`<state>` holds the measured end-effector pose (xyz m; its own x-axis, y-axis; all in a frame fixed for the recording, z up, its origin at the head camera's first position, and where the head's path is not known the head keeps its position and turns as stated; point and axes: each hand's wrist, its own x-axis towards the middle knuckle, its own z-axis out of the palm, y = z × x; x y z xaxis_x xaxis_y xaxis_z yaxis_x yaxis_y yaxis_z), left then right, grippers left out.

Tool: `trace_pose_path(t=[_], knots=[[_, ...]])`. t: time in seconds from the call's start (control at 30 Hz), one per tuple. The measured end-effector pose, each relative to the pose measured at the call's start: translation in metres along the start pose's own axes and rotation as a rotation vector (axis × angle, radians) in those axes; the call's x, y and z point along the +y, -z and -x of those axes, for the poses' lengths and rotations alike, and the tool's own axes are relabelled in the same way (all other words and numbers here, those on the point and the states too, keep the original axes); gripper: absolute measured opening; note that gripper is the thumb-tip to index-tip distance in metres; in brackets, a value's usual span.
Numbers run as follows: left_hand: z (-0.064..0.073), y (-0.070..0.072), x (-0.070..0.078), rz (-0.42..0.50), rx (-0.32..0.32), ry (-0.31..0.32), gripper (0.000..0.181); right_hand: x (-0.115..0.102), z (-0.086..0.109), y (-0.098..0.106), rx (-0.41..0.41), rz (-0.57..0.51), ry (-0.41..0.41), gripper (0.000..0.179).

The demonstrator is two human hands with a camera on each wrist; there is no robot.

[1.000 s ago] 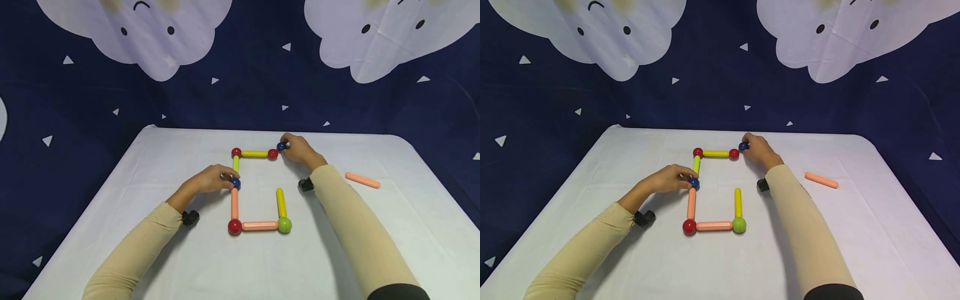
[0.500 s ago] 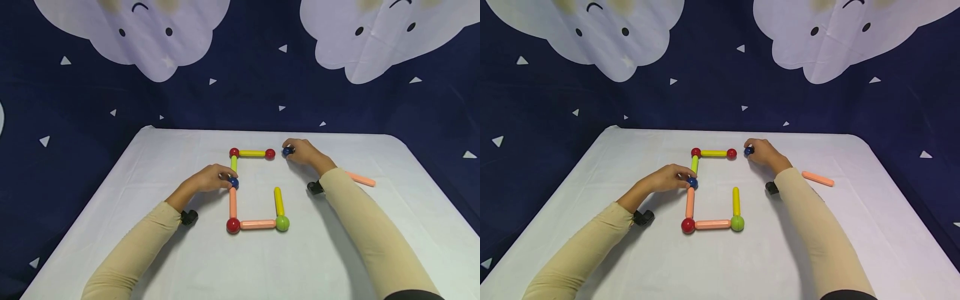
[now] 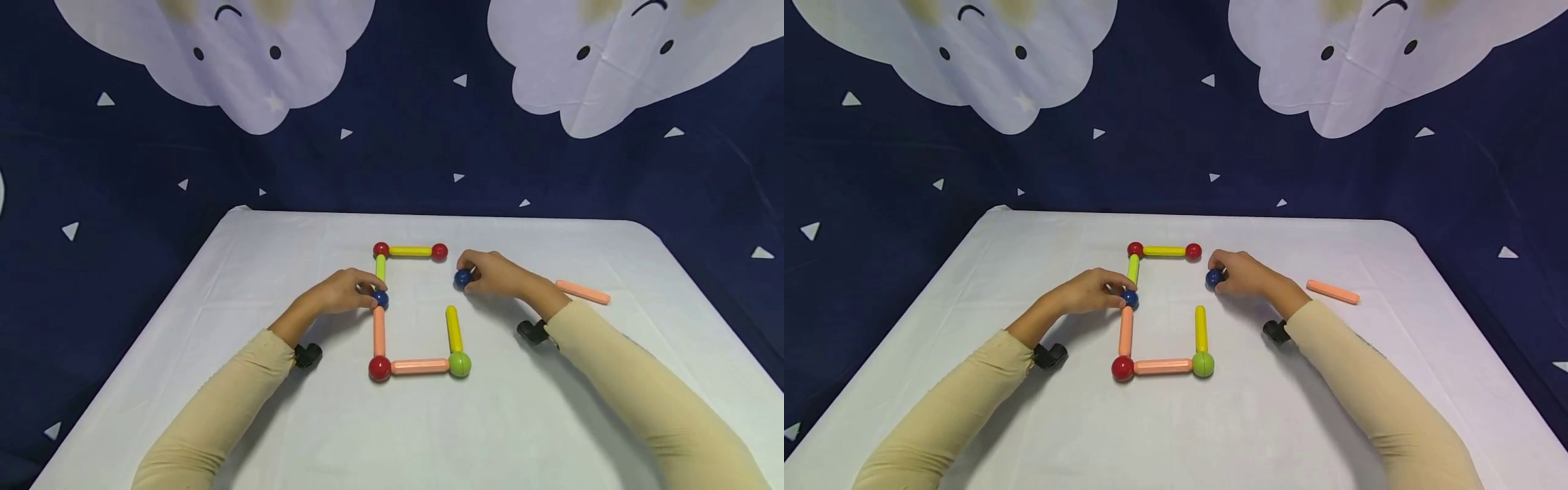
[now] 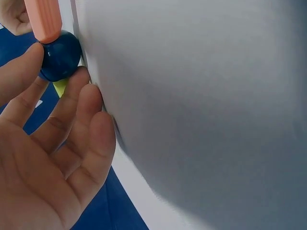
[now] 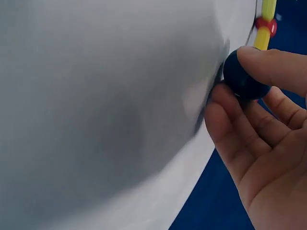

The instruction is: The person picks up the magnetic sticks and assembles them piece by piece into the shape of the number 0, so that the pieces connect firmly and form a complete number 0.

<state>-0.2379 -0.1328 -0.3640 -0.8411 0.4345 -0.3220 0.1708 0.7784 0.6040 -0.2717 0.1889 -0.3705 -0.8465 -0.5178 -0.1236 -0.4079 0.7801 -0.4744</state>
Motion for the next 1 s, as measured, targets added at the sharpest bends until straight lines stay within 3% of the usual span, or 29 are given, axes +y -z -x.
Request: trace_pose_path(t=[0.3,0.5,0.67,0.8,1.0], knots=[[0.0,0.0,0.001,0.012,0.001,0.003,0.035,-0.021,0.011,-0.014,-0.056,-0.057,0.103,0.035],[0.001,0.0,0.0,0.017,0.0,0.007,0.035,-0.021,0.015,-0.019,-0.075,-0.026,0.145,0.039],[0.001,0.001,0.001,0.015,0.006,-0.002,0.035,-0.019,0.018,-0.022,-0.039,0.03,0.25,0.046],[0.001,0.001,0.0,0.015,0.008,-0.005,0.036,-0.018,0.019,-0.024,-0.01,0.086,0.33,0.039],[0.0,0.001,-0.001,0.022,0.008,-0.004,0.036,-0.019,0.019,-0.025,-0.013,0.106,0.364,0.028]])
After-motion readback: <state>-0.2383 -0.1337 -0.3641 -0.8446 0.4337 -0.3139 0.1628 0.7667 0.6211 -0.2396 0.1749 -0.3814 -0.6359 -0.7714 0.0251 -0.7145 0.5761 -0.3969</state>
